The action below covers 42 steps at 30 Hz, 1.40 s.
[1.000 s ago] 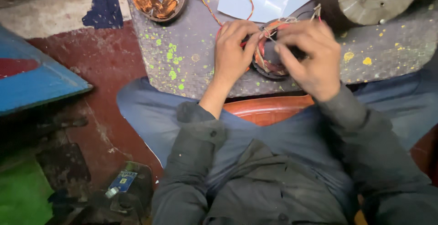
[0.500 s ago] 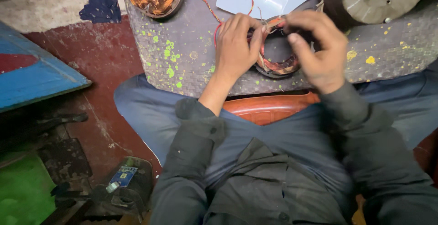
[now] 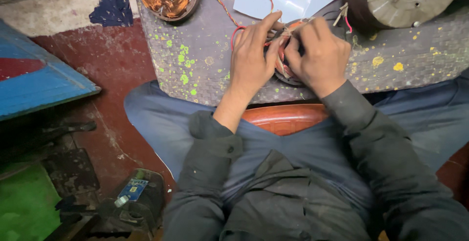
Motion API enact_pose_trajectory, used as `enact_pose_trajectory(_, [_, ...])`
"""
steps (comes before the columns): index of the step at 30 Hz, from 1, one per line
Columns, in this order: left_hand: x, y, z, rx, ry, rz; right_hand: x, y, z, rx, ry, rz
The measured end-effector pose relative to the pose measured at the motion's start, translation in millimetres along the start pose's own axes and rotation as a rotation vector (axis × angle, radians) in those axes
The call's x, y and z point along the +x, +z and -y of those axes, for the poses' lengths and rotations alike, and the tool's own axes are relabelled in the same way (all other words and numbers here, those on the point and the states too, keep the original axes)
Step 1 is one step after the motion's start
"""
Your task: The person sits cross-legged and works on a circular copper-wound electrical coil. They strip red wire ends with a small orange tool, twist the strands, and connect them to the coil terminals, then tuck and adjust the wires around the coil.
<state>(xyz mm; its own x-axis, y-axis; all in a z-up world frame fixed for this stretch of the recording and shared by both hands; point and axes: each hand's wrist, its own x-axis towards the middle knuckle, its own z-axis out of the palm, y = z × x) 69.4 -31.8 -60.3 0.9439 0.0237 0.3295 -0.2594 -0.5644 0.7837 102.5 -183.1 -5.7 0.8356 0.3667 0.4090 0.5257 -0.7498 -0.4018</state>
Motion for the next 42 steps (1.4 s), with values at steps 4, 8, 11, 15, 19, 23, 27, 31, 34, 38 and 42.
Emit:
enact_pose_trajectory(4, [0.2, 6.0, -3.4, 0.027, 0.049, -0.028, 0.8, 1.0, -10.6, 0.307, 0.156, -0.084])
enact_pose_trajectory(8, [5.5, 13.3, 2.1, 0.065, 0.073, -0.022, -1.1, -4.6, -19.2, 0.418, 0.203, -0.088])
enact_pose_trajectory(11, [9.3, 20.2, 9.0, -0.061, -0.057, -0.027, -10.1, -5.0, -14.7, 0.363, 0.139, -0.056])
enact_pose_trajectory(15, [14.3, 31.2, 18.5, -0.345, -0.276, -0.019, -6.9, -4.3, -2.9, 0.141, 0.041, -0.022])
enact_pose_trajectory(19, [9.8, 28.0, 21.5, -0.314, -0.236, -0.003, -5.1, -2.6, -0.4, 0.098, -0.002, -0.039])
enact_pose_trajectory(23, [2.6, 29.0, 14.6, -0.099, -0.042, -0.09, -6.9, 5.3, 6.9, 0.009, 0.029, -0.066])
enact_pose_trajectory(27, [1.4, 24.0, 13.0, -0.153, -0.049, -0.076, -7.3, 16.5, 15.2, -0.141, 0.069, -0.081])
enact_pose_trajectory(31, [-1.2, 18.2, 15.7, -0.19, -0.032, -0.056, -9.1, 17.1, 11.5, -0.027, 0.214, -0.103])
enact_pose_trajectory(34, [-1.6, 19.7, 15.3, -0.203, -0.059, -0.065, -24.3, 7.0, -0.7, 0.181, 0.165, -0.15])
enact_pose_trajectory(38, [-2.8, 21.0, 17.2, -0.179, -0.036, -0.087, -25.0, -0.8, 10.8, 0.205, 0.135, -0.079])
enact_pose_trajectory(42, [1.9, 23.6, 21.2, -0.205, -0.058, -0.095, -11.2, 3.6, 25.0, 0.013, 0.058, -0.083])
